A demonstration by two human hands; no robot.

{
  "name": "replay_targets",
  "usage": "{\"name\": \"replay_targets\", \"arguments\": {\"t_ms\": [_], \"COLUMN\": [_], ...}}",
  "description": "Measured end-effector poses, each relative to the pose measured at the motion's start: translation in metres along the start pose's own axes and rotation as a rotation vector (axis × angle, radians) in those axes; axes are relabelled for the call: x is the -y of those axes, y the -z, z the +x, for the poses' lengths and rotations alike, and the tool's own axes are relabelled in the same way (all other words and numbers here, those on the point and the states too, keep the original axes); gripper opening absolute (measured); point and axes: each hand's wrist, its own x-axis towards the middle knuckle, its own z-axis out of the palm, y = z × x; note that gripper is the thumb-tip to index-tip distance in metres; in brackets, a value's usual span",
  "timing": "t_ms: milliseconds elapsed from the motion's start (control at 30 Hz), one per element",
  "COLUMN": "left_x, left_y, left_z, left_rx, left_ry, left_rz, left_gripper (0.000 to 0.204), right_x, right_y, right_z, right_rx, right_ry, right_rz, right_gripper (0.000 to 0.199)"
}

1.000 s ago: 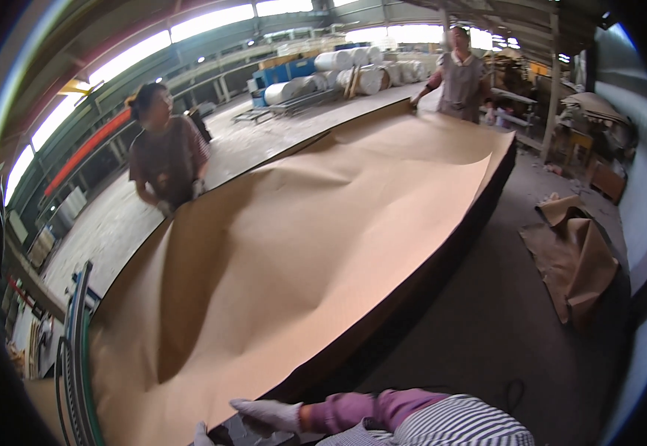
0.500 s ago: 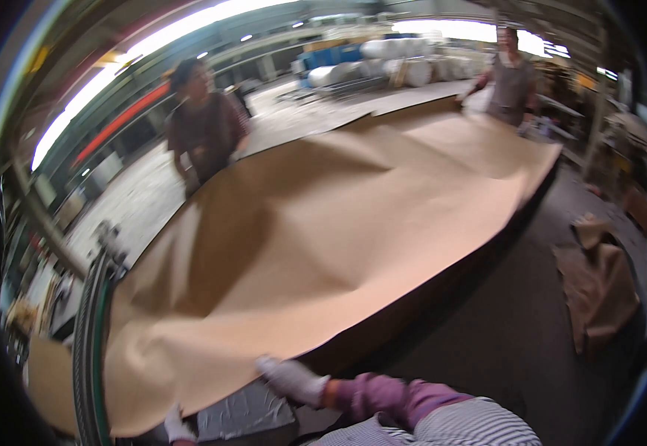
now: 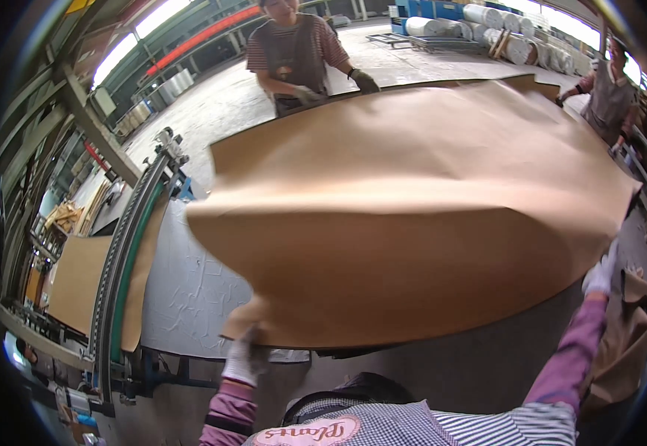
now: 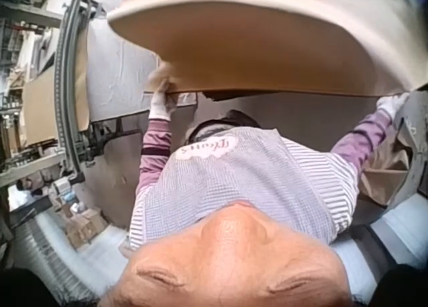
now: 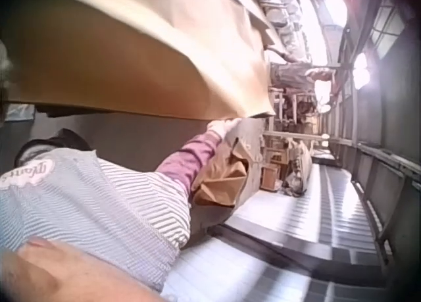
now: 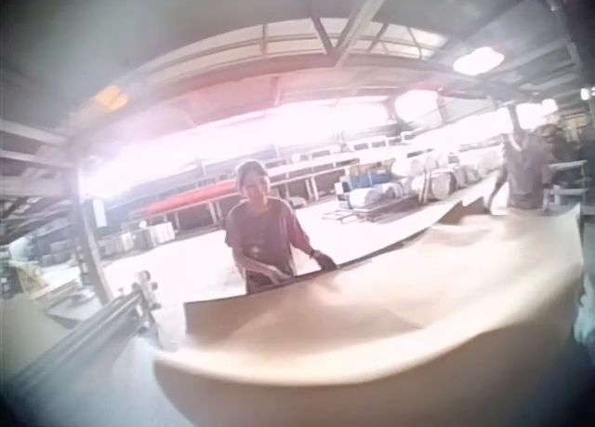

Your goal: Stacking large brown paper sheets in a factory environment.

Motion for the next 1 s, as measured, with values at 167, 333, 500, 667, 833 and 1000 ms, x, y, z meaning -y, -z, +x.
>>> {"name": "replay_targets", "arguments": {"t_ms": [167, 333, 500, 667, 833, 1000], "left_x": [-0.018, 0.031, 0.04, 0.045, 0.055, 0.064], "left_y": [-0.145, -0.11, -0.107, 0.01, 0.158, 0.361], "left_z": [-0.055, -0.009, 0.001, -0.013, 0.007, 0.041], "left_rx": [-0.02, 0.086, 0.083, 0.16, -0.44, -0.863], "left_ry": [0.415, 0.516, 0.627, 0.63, 0.48, 0.386], "left_rz": [-0.261, -0.277, 0.028, -0.186, -0.301, 0.175], "left_gripper": [0.012, 0.028, 0.035, 0.027, 0.014, 0.057], "right_x": [-0.137, -0.2, -0.211, -0.233, -0.284, -0.358], "right_y": [0.041, -0.038, -0.03, -0.02, -0.015, 0.015], "right_z": [-0.185, -0.233, -0.187, -0.236, -0.347, -0.435], "right_rx": [0.342, 0.212, 0.106, -0.014, 0.007, 0.867], "right_ry": [-0.398, -0.342, -0.261, -0.301, -0.58, -0.697], "right_rz": [-0.055, -0.4, -0.328, -0.43, -0.557, -1.499], "right_gripper": [0.047, 0.025, 0.011, 0.025, 0.041, 0.037]}}
